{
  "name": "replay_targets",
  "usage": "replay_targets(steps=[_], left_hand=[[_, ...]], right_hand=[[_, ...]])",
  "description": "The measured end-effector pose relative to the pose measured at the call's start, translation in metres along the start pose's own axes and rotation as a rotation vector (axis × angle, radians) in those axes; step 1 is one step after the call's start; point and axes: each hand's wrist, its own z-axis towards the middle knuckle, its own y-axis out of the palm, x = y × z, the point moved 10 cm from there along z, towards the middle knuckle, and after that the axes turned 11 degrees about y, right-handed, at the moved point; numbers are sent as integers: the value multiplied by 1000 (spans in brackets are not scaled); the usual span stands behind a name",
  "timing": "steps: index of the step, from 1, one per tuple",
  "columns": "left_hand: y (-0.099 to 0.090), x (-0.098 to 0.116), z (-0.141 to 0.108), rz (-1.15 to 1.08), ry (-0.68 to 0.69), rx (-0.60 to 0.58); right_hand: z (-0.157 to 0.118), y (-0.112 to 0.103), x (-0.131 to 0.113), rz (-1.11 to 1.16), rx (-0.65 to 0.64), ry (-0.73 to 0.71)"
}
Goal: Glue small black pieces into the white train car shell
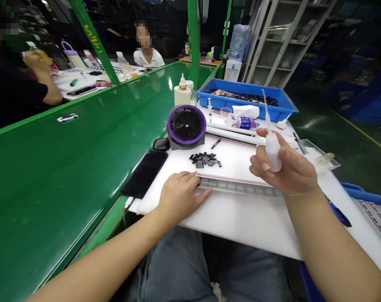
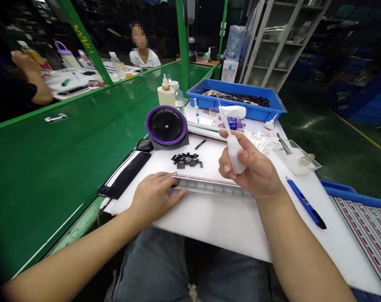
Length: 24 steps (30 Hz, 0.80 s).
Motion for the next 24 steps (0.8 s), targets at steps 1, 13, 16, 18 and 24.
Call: replay_targets(steps=[1, 13, 16, 18, 24], left_hand=[[0, 0, 0, -3, -5, 7], [-2, -1, 2, -25, -13, 47], [-2, -1, 1, -13, -17, 54], [-2, 0, 1, -1, -18, 55], [-1, 0, 1, 5, -24, 40]], right_hand=[[1, 9, 2, 60, -47, -4], [-5, 10, 18, 31, 433, -264], [-18, 24, 17, -247, 527, -390], [-21, 36, 19, -398, 518, -428], [-17, 58, 19, -657, 475, -497]])
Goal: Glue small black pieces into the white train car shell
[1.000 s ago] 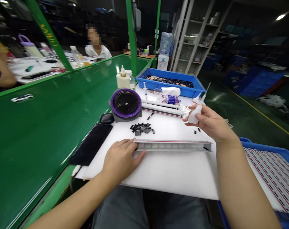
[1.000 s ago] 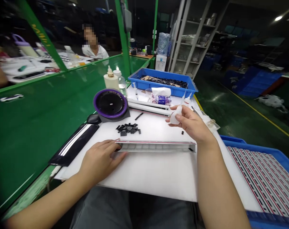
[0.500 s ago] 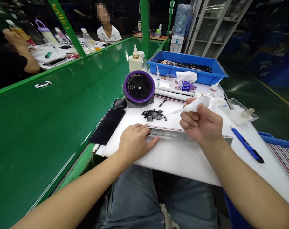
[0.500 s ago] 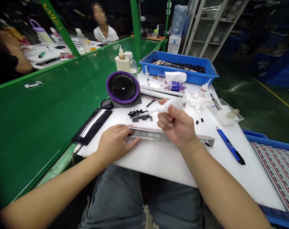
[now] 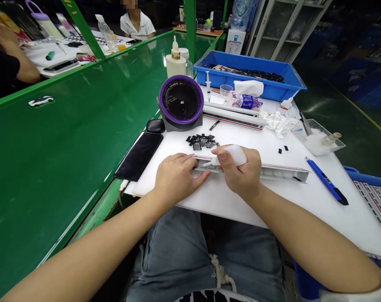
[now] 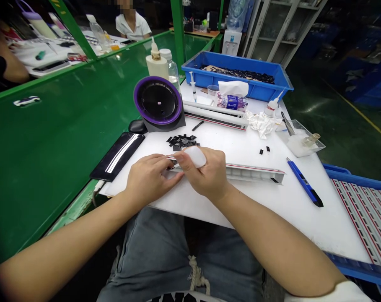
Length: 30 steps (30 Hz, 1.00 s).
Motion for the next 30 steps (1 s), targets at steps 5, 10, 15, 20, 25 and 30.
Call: replay_targets(steps=[5, 10, 15, 20, 25, 30], left_hand=[[-1, 1, 1, -6, 6, 12], [-2, 0, 0, -10, 14, 24], [0, 0, -1, -5, 22, 9], [1, 0, 0, -5, 19, -2], [1, 1, 0, 2, 20, 6], [1, 0, 0, 6, 16, -2]], right_hand=[[0, 8, 2, -45, -8, 0], [1, 12, 8, -73, -17, 33], [1, 13, 10, -75, -26, 50], [1, 14, 9, -55, -23, 41], [1, 13, 12, -54, -25, 63], [2, 12, 16, -66, -29, 98]])
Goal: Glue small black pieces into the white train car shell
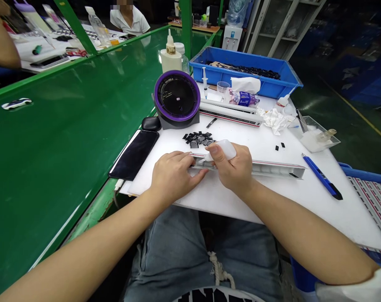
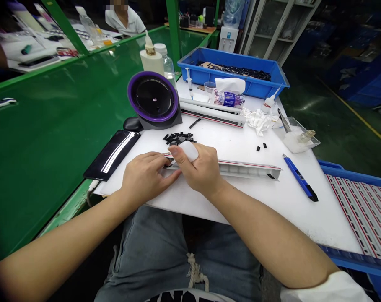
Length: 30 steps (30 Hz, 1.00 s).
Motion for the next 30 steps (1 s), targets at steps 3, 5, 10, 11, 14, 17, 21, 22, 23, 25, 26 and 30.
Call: replay_targets(steps=[3, 5, 10, 11, 14, 17, 21, 22, 23, 25, 26, 30], left_hand=[[0, -1, 0, 2, 0, -8], [0, -1, 1, 4, 0, -12], [1, -1, 2, -2, -4, -16], [1, -1, 1, -2, -4, -18], [1, -1, 1, 3, -7, -23], [1, -1, 1, 10, -9, -29], [1, 0, 1, 12, -5, -26], [1, 0, 1, 12, -4, -25], [1, 0, 1, 12, -5, -24], [1, -1, 1, 13, -6, -22], [1, -1, 1, 14, -6, -22], [0, 0, 2, 20, 1, -14]], right_hand=[[1, -1, 0, -4, 6, 2], [1, -2, 0, -5, 11, 2], [1, -3, 0, -1, 15, 1], [1, -3, 0, 4, 16, -1], [1, -4, 0, 20, 14, 5], [1, -4, -1, 19, 13, 4], [2, -4, -4, 6, 18, -13], [2, -4, -3, 2, 19, -11], [2, -4, -3, -2, 20, -6], [2, -4, -2, -9, 20, 2], [2, -5, -2, -11, 20, 4], [2, -5, -1, -11, 22, 13]])
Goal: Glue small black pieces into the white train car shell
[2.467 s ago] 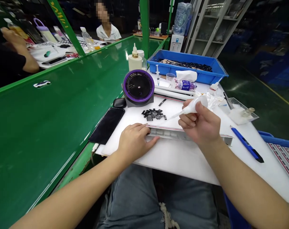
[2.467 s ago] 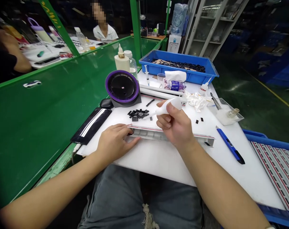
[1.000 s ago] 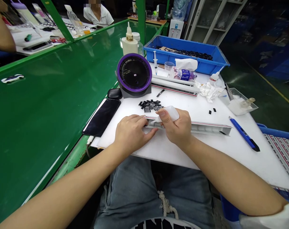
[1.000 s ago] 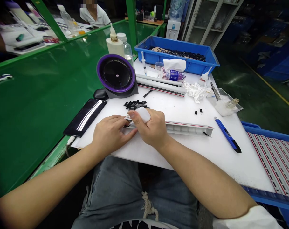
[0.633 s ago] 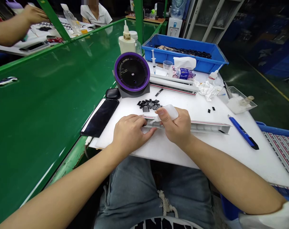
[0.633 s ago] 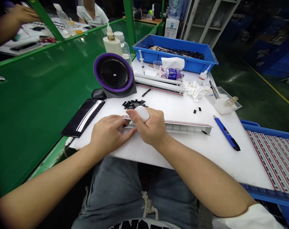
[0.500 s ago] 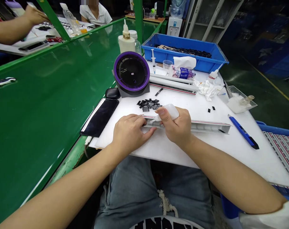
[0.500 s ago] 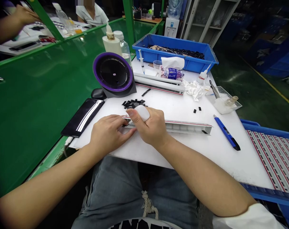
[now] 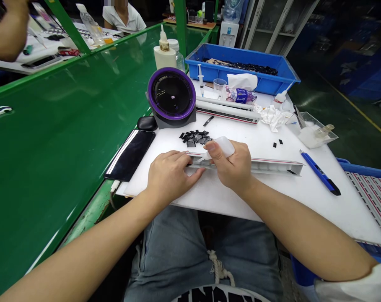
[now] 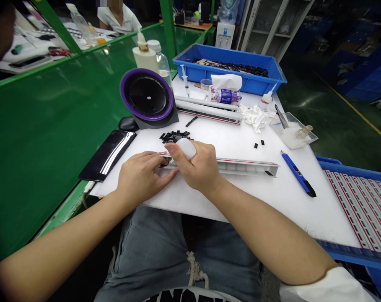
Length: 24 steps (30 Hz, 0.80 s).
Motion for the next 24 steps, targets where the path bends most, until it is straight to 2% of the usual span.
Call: replay_targets(steps=[16, 19, 21, 24], left_hand=[[0, 0, 0, 4, 2, 1], [1, 0, 0, 2, 2, -2], [1, 0, -1, 4, 8, 2], [-1, 1, -2, 4, 24, 23]], right_hand=[[0, 0, 0, 14, -7, -8], [0, -1, 3, 70, -14, 37], [4, -12, 8, 187, 18, 99], [16, -47, 18, 411, 116, 155]])
